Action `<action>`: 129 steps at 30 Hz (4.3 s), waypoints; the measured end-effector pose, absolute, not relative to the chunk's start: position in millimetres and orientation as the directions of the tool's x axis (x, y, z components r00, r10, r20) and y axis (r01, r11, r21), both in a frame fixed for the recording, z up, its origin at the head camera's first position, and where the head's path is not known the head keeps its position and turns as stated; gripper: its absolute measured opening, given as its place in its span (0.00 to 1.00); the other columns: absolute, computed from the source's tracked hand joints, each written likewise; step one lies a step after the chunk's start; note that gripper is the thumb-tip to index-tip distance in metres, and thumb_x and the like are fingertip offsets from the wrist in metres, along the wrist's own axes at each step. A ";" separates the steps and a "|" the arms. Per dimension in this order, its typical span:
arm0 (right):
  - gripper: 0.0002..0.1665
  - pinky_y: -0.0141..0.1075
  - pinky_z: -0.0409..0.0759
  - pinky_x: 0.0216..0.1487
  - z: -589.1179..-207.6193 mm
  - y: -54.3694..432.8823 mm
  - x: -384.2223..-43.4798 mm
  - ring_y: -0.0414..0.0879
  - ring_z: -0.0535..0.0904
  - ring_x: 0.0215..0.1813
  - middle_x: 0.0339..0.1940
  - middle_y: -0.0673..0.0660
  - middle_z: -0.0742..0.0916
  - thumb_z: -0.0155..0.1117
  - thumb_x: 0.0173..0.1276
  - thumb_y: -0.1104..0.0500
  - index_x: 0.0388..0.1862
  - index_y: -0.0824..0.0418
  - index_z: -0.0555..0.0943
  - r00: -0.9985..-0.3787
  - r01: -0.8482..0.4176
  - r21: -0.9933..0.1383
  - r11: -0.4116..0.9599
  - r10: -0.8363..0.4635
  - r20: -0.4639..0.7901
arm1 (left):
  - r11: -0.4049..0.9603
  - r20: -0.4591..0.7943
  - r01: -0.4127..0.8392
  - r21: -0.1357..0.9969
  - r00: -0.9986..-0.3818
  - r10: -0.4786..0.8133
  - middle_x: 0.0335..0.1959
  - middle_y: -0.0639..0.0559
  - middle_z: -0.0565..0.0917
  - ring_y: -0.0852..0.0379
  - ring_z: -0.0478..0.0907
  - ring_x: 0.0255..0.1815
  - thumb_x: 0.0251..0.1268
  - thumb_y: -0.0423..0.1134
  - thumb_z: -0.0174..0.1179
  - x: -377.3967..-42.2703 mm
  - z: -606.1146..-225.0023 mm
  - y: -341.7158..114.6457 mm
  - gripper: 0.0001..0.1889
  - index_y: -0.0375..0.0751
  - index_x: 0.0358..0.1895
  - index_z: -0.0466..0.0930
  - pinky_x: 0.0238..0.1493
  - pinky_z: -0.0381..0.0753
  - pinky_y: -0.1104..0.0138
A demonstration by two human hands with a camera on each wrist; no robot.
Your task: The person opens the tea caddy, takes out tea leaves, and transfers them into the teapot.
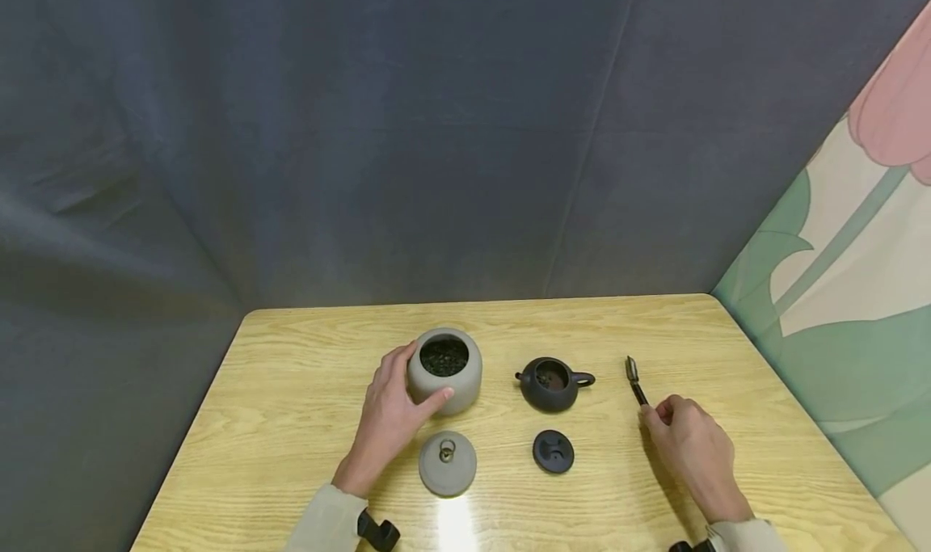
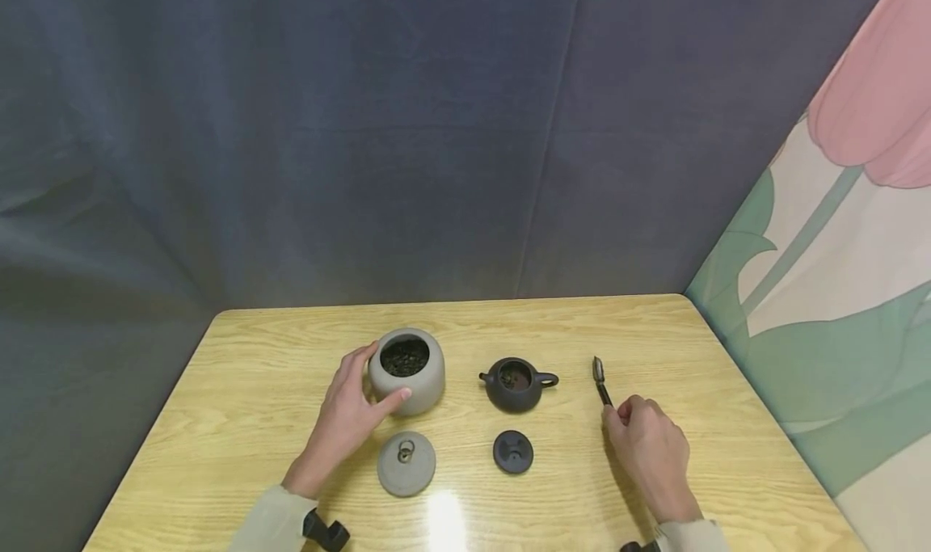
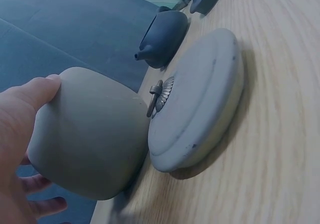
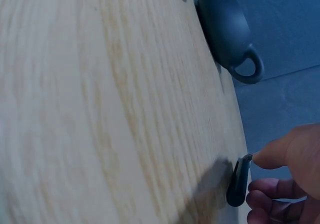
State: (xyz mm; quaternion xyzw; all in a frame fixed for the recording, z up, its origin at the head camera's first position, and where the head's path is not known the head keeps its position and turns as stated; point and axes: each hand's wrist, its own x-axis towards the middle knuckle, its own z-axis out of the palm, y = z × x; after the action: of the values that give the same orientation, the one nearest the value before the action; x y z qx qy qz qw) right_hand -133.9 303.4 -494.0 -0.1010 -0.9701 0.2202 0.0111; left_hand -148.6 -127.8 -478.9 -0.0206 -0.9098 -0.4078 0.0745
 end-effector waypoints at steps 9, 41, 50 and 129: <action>0.21 0.38 0.72 0.21 -491.0 298.5 -130.8 0.45 0.76 0.22 0.30 0.59 0.88 0.60 0.79 0.50 0.39 0.67 0.85 -0.981 0.163 -0.443 0.882 0.192 0.021 | 0.681 0.165 0.102 0.725 -0.986 -0.028 0.82 0.43 0.67 0.37 0.69 0.79 0.63 0.62 0.75 -145.9 -480.8 -128.1 0.52 0.53 0.86 0.59 0.75 0.68 0.33; 0.13 0.35 0.71 0.20 -465.6 256.8 -117.8 0.41 0.76 0.23 0.33 0.57 0.89 0.67 0.76 0.54 0.38 0.64 0.88 -0.980 0.002 -0.447 0.895 0.089 0.176 | 0.740 0.344 0.253 0.623 -0.938 0.032 0.79 0.42 0.70 0.40 0.69 0.79 0.61 0.57 0.77 -114.6 -453.3 -122.5 0.47 0.43 0.79 0.66 0.76 0.68 0.35; 0.11 0.33 0.65 0.18 -466.5 248.5 -114.1 0.40 0.70 0.19 0.35 0.56 0.90 0.69 0.75 0.55 0.39 0.62 0.87 -0.982 -0.008 -0.451 0.892 0.077 0.170 | 0.715 0.397 0.324 0.619 -0.915 0.070 0.79 0.43 0.70 0.40 0.69 0.80 0.63 0.53 0.77 -106.4 -440.4 -113.5 0.43 0.45 0.78 0.68 0.76 0.69 0.36; 0.09 0.26 0.71 0.29 -489.6 192.1 -99.1 0.27 0.68 0.29 0.33 0.41 0.79 0.78 0.67 0.64 0.39 0.51 0.88 -0.965 -0.263 -0.560 0.786 -0.228 0.132 | 0.463 0.032 0.149 0.874 -0.967 0.252 0.71 0.53 0.77 0.48 0.76 0.73 0.80 0.53 0.61 -145.4 -480.1 -12.0 0.27 0.50 0.75 0.73 0.70 0.79 0.48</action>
State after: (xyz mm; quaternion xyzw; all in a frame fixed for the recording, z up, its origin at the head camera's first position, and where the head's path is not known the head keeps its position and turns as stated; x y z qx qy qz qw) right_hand -99.1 192.1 -489.6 0.1300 -0.9444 0.3006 0.0284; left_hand -145.4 -12.0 -480.1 -0.1174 -0.8537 -0.5049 -0.0509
